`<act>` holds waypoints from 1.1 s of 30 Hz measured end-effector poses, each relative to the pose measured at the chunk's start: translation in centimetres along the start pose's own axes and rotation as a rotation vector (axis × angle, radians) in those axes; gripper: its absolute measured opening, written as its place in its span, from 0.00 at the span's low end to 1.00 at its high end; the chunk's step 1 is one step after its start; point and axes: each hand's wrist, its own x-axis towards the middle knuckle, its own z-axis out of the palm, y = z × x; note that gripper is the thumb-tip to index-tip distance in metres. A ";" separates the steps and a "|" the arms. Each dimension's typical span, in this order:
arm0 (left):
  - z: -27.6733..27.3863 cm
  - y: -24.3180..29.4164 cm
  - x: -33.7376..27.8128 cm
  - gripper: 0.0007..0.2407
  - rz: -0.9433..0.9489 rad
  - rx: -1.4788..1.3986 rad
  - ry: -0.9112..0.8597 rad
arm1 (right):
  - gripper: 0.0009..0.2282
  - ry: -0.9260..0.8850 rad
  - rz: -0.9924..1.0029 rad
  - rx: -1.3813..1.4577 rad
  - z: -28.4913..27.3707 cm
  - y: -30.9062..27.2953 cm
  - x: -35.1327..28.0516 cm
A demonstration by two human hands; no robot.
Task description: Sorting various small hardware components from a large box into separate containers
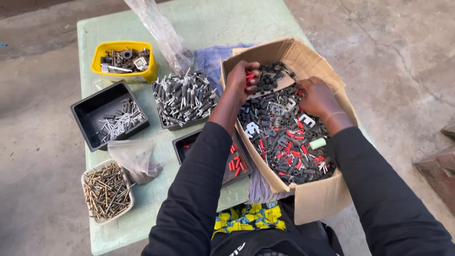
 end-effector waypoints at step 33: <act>2.4 0.1 -3.3 0.16 -0.152 0.500 -0.108 | 0.09 -0.095 0.013 0.348 -3.5 -2.7 -2.5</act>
